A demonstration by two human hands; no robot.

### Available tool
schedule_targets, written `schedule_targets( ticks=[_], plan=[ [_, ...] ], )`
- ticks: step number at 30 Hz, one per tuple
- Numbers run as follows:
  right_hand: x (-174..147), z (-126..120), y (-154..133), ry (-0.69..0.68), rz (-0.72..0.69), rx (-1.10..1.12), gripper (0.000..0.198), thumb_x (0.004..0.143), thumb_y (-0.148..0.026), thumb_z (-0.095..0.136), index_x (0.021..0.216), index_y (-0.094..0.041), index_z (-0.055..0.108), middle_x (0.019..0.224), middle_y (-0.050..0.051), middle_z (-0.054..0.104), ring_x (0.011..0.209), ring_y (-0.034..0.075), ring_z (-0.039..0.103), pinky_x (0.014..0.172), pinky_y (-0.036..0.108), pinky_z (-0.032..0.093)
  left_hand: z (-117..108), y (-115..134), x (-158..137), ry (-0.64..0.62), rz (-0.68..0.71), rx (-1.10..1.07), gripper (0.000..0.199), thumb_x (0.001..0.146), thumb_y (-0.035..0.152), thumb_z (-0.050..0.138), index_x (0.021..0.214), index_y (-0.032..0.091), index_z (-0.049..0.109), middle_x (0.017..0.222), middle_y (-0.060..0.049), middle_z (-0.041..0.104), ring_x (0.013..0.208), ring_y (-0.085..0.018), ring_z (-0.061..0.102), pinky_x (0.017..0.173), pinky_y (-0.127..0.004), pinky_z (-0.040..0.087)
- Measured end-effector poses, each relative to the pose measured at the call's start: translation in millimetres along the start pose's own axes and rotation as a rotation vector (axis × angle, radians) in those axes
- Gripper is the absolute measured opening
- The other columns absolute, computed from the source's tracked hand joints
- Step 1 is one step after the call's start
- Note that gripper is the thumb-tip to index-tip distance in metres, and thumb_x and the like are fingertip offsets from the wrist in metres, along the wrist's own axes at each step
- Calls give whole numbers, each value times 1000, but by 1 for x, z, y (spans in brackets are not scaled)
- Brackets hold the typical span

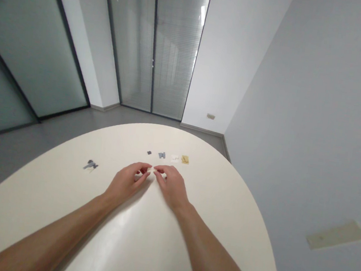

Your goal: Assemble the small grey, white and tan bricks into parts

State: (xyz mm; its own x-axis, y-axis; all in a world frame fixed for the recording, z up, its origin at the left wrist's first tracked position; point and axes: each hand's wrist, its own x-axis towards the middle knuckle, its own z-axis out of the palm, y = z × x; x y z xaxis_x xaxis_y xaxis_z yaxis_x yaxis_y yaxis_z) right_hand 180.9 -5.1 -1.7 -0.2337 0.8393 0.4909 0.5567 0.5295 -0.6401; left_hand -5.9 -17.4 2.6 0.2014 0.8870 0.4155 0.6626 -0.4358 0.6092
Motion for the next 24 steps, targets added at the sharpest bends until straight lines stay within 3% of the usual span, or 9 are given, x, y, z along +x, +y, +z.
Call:
schedule_targets(
  ticks=[24],
  plan=[
    [-1, -1, -3, 1, -10, -19, 15, 91, -21, 61, 103, -24, 70, 97, 2, 72, 92, 18, 64, 80, 31, 51, -2, 1, 0, -6, 4, -6, 20, 94, 30, 51, 106, 24, 66, 97, -1, 72, 91, -18, 66, 82, -31, 51]
  ],
)
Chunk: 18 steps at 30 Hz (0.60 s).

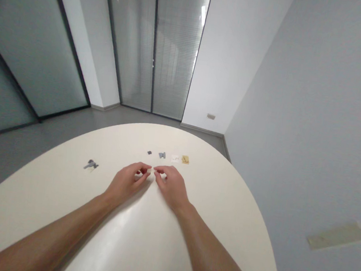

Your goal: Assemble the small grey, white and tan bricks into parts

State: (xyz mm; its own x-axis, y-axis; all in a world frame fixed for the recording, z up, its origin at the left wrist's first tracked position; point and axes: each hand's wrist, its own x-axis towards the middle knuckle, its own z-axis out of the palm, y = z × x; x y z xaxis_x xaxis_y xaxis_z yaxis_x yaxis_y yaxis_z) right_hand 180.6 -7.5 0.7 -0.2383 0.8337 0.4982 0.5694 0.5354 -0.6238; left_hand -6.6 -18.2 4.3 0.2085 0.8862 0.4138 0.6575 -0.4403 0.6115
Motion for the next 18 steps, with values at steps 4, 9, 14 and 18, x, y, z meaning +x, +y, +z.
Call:
schedule_targets(
  ticks=[4, 9, 14, 18],
  plan=[
    [0, -1, -1, -2, 1, -2, 14, 91, -22, 62, 102, -25, 70, 98, 2, 72, 91, 18, 63, 81, 31, 50, 1, -1, 0, -2, 10, -6, 18, 93, 30, 52, 103, 24, 66, 96, -2, 72, 90, -17, 65, 81, -30, 51],
    [1, -1, -2, -3, -3, -4, 12, 91, -21, 61, 100, -24, 70, 98, 2, 72, 91, 18, 63, 81, 31, 50, 2, -2, 0, -2, 10, 4, 18, 93, 30, 53, 102, 24, 66, 96, -1, 71, 90, -17, 65, 81, -31, 50],
    [1, 0, -1, -6, -10, 7, 14, 91, -20, 61, 101, -24, 70, 99, 3, 72, 93, 18, 63, 79, 31, 51, 2, -1, 0, -3, 7, 12, 18, 92, 30, 53, 102, 24, 66, 96, -2, 71, 90, -17, 65, 80, -30, 50],
    [1, -1, -2, -17, -6, 27, 14, 92, -20, 60, 101, -24, 69, 99, 2, 72, 92, 17, 63, 77, 29, 51, 1, -1, -1, -5, 1, 16, 17, 92, 30, 53, 101, 24, 66, 95, -1, 71, 90, -17, 65, 79, -29, 50]
  ],
)
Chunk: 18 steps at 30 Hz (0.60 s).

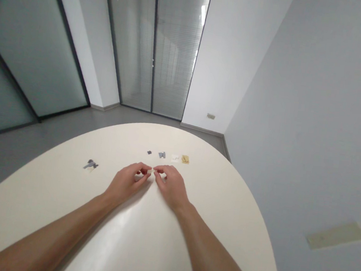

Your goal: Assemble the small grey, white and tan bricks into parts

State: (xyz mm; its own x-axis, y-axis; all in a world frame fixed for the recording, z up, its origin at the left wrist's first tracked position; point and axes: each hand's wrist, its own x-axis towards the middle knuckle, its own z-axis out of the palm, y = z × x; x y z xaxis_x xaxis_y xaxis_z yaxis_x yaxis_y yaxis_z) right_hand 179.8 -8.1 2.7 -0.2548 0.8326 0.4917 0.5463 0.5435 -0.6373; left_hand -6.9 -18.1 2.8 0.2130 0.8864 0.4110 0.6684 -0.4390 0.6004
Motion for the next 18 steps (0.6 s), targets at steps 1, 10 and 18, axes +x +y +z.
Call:
schedule_targets(
  ticks=[1, 10, 18],
  plan=[
    [0, 0, 0, -2, 2, 6, 15, 92, -20, 60, 102, -25, 69, 99, 2, 71, 91, 17, 63, 76, 29, 51, 0, 0, 0, -2, -2, 3, 17, 92, 29, 53, 100, 24, 66, 95, -1, 71, 90, -17, 65, 79, -29, 49],
    [0, 0, 0, -17, -9, 73, 17, 91, -16, 57, 100, -24, 69, 97, 2, 70, 90, 16, 62, 72, 27, 50, 0, 0, 0, -31, -26, 5, 13, 89, 28, 57, 98, 25, 66, 96, 0, 72, 89, -18, 66, 78, -29, 48],
    [2, 1, 2, -24, -6, 146, 21, 88, -13, 55, 98, -24, 69, 96, 2, 69, 90, 16, 62, 72, 27, 50, -2, 4, 1, -70, -34, 29, 14, 91, 30, 55, 95, 26, 67, 97, 1, 75, 88, -19, 68, 78, -30, 47]
  ],
)
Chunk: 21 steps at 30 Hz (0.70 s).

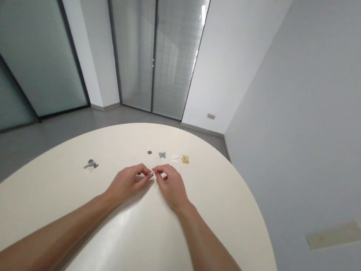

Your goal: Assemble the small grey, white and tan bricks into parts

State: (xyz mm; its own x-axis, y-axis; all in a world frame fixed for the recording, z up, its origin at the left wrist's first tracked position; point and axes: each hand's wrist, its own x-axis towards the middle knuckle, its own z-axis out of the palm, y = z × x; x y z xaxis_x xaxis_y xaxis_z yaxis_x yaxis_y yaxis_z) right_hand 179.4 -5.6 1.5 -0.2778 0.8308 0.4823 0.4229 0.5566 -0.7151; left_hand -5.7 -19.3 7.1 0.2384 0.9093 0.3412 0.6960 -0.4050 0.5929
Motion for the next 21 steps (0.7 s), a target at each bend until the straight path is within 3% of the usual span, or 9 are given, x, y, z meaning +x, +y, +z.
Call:
schedule_targets(
  ticks=[21],
  plan=[
    [-1, 1, 3, -3, 20, 13, 23, 91, -15, 52, 104, -24, 69, 102, 3, 70, 94, 15, 63, 75, 26, 51, -1, 2, 0, 15, -15, 24, 14, 92, 31, 55, 95, 26, 67, 96, 0, 76, 88, -19, 69, 76, -31, 47]
  ],
)
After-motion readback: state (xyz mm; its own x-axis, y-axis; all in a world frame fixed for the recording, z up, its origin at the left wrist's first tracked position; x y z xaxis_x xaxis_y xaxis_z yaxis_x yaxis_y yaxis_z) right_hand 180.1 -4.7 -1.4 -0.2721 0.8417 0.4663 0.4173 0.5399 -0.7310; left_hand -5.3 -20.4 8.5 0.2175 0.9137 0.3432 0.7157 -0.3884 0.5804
